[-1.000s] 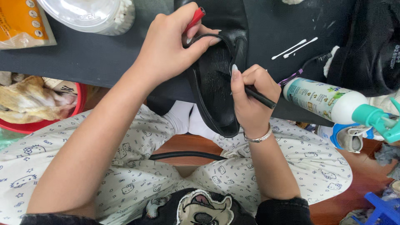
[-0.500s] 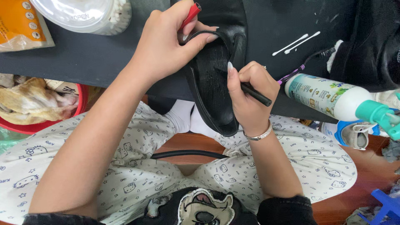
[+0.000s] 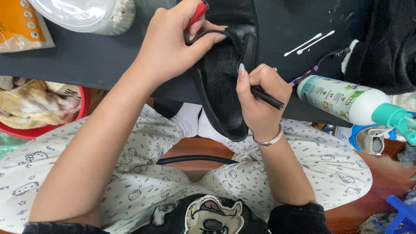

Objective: The person cleans a black leather shoe using a small brush and a cloth. They apply a cleaning solution, scrub the shoe's surface, and wipe it with a cloth.

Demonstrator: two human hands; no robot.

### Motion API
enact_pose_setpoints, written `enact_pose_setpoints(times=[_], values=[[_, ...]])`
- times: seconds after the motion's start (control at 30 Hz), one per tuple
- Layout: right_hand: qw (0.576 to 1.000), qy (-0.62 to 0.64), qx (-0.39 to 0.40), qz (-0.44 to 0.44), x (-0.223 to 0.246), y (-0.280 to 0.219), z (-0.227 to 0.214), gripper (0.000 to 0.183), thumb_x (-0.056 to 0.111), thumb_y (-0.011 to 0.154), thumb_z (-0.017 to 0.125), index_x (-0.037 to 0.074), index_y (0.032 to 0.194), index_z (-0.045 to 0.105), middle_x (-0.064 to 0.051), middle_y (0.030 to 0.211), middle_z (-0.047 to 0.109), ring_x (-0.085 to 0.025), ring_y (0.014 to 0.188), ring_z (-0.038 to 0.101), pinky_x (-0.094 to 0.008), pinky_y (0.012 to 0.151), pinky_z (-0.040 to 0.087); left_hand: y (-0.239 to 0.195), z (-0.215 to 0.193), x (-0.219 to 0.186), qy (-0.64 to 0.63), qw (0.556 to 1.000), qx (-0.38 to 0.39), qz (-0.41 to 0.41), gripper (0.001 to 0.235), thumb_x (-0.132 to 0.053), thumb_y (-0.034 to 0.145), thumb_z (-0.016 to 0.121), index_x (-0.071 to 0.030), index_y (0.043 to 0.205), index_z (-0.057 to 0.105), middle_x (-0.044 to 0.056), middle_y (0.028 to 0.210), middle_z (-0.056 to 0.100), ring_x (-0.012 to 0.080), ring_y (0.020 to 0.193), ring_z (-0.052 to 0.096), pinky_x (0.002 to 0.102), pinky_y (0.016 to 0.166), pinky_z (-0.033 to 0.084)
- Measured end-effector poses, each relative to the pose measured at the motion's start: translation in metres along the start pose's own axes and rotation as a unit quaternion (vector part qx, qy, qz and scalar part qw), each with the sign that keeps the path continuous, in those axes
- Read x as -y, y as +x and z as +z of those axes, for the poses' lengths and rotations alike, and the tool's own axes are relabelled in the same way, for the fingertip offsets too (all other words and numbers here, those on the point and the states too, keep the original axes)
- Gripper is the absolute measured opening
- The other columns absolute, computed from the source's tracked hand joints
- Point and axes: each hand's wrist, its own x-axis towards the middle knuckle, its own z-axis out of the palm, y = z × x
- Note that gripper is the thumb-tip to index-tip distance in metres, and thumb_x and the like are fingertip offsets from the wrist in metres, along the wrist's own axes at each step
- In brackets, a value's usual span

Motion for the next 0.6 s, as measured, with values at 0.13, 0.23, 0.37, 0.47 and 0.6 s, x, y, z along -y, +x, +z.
enact_pose_setpoints(times=[0.13, 0.23, 0.37, 0.47, 0.6], values=[[1.000, -0.008, 0.005, 0.003, -0.004, -0.002, 0.000, 0.032, 0.000, 0.104, 0.071, 0.002, 0.079, 0.050, -0.005, 0.071, 0.058, -0.011, 0.060, 0.050, -0.025, 0.055, 0.036, -0.001, 0.000, 0.000, -0.003, 1.000, 0.003, -0.013, 0.036, -0.008, 0.104, 0.081, -0.002, 0.098, 0.046, 0.008, 0.075, 0.054, 0.0265, 0.115, 0.079, 0.030, 0.075, 0.058], [0.998, 0.017, -0.044, -0.035, -0.008, -0.007, 0.002, 0.027, -0.002, 0.106, 0.067, 0.002, 0.083, 0.052, -0.008, 0.076, 0.058, -0.011, 0.058, 0.051, -0.025, 0.056, 0.039, -0.002, -0.001, 0.000, 0.000, 1.000, 0.003, -0.007, 0.035, -0.006, 0.102, 0.079, -0.001, 0.095, 0.045, 0.008, 0.075, 0.054, 0.0267, 0.117, 0.079, 0.030, 0.077, 0.059], [0.993, 0.075, -0.089, -0.015, -0.013, -0.011, 0.005, 0.028, 0.001, 0.110, 0.064, 0.004, 0.087, 0.048, -0.006, 0.077, 0.061, -0.011, 0.060, 0.055, -0.025, 0.057, 0.042, -0.001, -0.002, 0.000, -0.007, 1.000, 0.003, 0.001, 0.037, -0.006, 0.103, 0.078, -0.002, 0.092, 0.043, 0.007, 0.077, 0.055, 0.0264, 0.118, 0.079, 0.030, 0.079, 0.060], [0.995, 0.050, -0.081, -0.010, -0.014, -0.012, 0.005, 0.028, 0.000, 0.109, 0.064, 0.004, 0.086, 0.049, -0.006, 0.074, 0.059, -0.010, 0.059, 0.052, -0.024, 0.056, 0.039, -0.001, -0.001, 0.001, 0.006, 1.000, 0.002, -0.007, 0.037, -0.008, 0.104, 0.081, -0.002, 0.096, 0.045, 0.008, 0.075, 0.054, 0.0264, 0.114, 0.080, 0.030, 0.075, 0.058], [0.999, 0.011, -0.044, -0.010, -0.010, -0.007, 0.001, 0.029, -0.001, 0.107, 0.066, 0.002, 0.084, 0.051, -0.006, 0.075, 0.059, -0.010, 0.058, 0.051, -0.024, 0.054, 0.038, -0.001, 0.000, 0.001, 0.012, 1.000, -0.003, -0.002, 0.033, -0.007, 0.101, 0.081, -0.001, 0.097, 0.048, 0.007, 0.075, 0.055, 0.0259, 0.112, 0.080, 0.030, 0.076, 0.059]])
